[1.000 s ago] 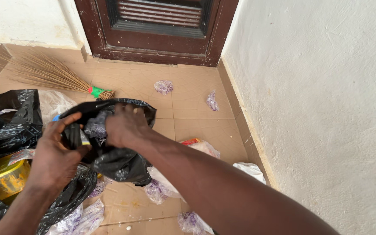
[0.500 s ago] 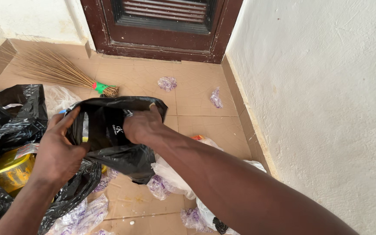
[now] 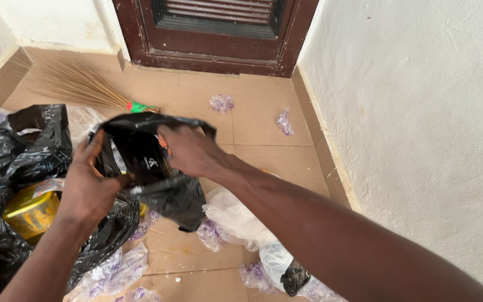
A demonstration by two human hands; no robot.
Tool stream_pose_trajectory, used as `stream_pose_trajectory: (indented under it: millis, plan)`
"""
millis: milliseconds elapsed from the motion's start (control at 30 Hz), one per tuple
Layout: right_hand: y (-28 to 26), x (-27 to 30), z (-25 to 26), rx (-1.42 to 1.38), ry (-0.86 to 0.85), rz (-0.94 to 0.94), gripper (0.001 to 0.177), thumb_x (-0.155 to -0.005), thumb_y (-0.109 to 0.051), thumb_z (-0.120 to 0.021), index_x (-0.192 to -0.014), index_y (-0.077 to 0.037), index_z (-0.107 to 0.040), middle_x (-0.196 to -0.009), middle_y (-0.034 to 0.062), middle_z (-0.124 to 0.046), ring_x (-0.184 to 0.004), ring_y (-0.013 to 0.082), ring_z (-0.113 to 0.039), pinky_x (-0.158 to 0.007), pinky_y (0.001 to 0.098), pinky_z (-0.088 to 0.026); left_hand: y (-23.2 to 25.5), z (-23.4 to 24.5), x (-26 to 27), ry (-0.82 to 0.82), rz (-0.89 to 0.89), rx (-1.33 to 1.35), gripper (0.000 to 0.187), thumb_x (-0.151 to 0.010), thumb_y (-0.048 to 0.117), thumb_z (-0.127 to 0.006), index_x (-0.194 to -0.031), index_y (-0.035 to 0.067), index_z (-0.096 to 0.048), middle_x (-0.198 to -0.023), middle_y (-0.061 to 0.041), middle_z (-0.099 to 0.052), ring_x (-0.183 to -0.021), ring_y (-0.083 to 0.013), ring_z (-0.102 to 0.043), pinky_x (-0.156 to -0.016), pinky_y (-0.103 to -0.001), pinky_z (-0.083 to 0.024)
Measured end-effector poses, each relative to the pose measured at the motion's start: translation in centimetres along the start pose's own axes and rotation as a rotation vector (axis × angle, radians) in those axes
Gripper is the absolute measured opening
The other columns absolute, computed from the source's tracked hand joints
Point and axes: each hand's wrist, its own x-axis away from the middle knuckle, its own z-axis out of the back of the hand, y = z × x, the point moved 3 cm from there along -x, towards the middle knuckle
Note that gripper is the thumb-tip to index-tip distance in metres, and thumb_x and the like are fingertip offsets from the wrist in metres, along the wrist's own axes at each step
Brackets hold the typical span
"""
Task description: The person sorts through a pile of trash on the floor, picking up various plastic bags and items. They place bubble wrap and other plastic waste into a purple bag and a black trash bag, organizing the debris in a corner near a door.
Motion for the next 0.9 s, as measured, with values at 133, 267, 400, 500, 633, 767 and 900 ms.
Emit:
stream_pose_trajectory:
  millis: [133, 267, 400, 500, 633, 767, 900]
  plan:
    - [-0.9, 1.2, 2.8, 0.648, 0.727, 0.058, 0.069, -0.066, -0.002, -0.067, -0.134, 0.000, -0.051, -0.133, 0.0325, -0.060, -0.123, 0.0396, -0.062, -0.097, 0.0557, -0.045, -0.3, -0.2, -0.3, -0.007, -0.020, 0.109, 0.105, -0.064, -0.014, -0.077, -0.158, 0.000, -0.031, -0.162, -0.012, -0.032, -0.149, -0.0239, -0.033, -0.120, -0.031, -0.027]
    - [3.7, 1.1, 2.0, 0.081, -0.074, -0.606, 0.032, -0.087, -0.026, -0.072, -0.111, -0.006, -0.072, -0.112, 0.0143, -0.075, -0.109, 0.0320, -0.071, -0.121, 0.0597, -0.026, -0.3, -0.6, -0.3, -0.063, -0.033, 0.263, 0.104, -0.067, -0.021, -0.068, -0.161, 0.002, -0.030, -0.162, -0.008, -0.042, -0.139, -0.0202, -0.048, -0.111, -0.028, -0.039]
    - [4.5, 1.4, 2.8, 0.033, 0.182, -0.563, 0.028, -0.086, -0.029, -0.075, -0.101, -0.005, -0.074, -0.108, 0.0185, -0.073, -0.104, 0.0363, -0.070, -0.100, 0.0543, -0.046, -0.4, 0.0, -1.1, -0.027, 0.065, 0.307, 0.100, -0.068, -0.028, -0.057, -0.159, -0.002, -0.025, -0.174, -0.004, -0.016, -0.122, -0.0200, -0.060, -0.083, -0.029, -0.057]
    - [4.4, -0.2, 4.2, -0.044, 0.377, -0.450, 0.027, -0.090, -0.030, -0.072, -0.098, -0.004, -0.075, -0.101, 0.0190, -0.075, -0.098, 0.0345, -0.072, -0.091, 0.0505, -0.051, -1.1, 0.6, -1.5, 0.042, 0.126, 0.251, 0.094, -0.068, -0.028, -0.056, -0.154, -0.006, -0.025, -0.176, -0.004, -0.005, -0.115, -0.0217, -0.066, -0.073, -0.029, -0.061]
    - [1.5, -1.5, 3.4, -0.590, 0.311, -0.238, 0.028, -0.086, -0.029, -0.074, -0.097, -0.003, -0.071, -0.081, 0.0150, -0.077, -0.073, 0.0235, -0.075, -0.065, 0.0359, -0.059, -3.9, 2.0, -1.1, 0.108, 0.244, 0.044, 0.093, -0.069, -0.016, -0.071, -0.154, -0.002, -0.034, -0.172, -0.009, -0.014, -0.110, -0.0266, -0.072, -0.077, -0.033, -0.061]
    - [-3.0, 0.7, 2.9, -0.672, 0.362, -0.037, 0.042, -0.092, -0.033, -0.075, -0.107, 0.001, -0.056, -0.070, 0.0124, -0.066, -0.052, 0.0159, -0.063, -0.046, 0.0299, -0.050, -2.7, 4.8, 0.0, 0.385, -0.273, -0.522, 0.084, -0.071, 0.022, -0.095, -0.142, -0.003, -0.057, -0.143, -0.023, -0.043, -0.114, -0.0396, -0.064, -0.093, -0.043, -0.056]
    - [-7.0, 3.1, 1.0, -0.788, -0.066, 0.109, 0.035, -0.091, -0.030, -0.075, -0.094, 0.004, -0.070, -0.071, 0.0126, -0.069, -0.055, 0.0143, -0.062, -0.050, 0.0290, -0.050, -0.1, 6.5, 3.1, 0.254, -0.103, -0.271, 0.038, -0.084, 0.017, -0.082, -0.116, 0.002, -0.069, -0.121, -0.020, -0.062, -0.085, -0.0282, -0.072, -0.078, -0.042, -0.057]
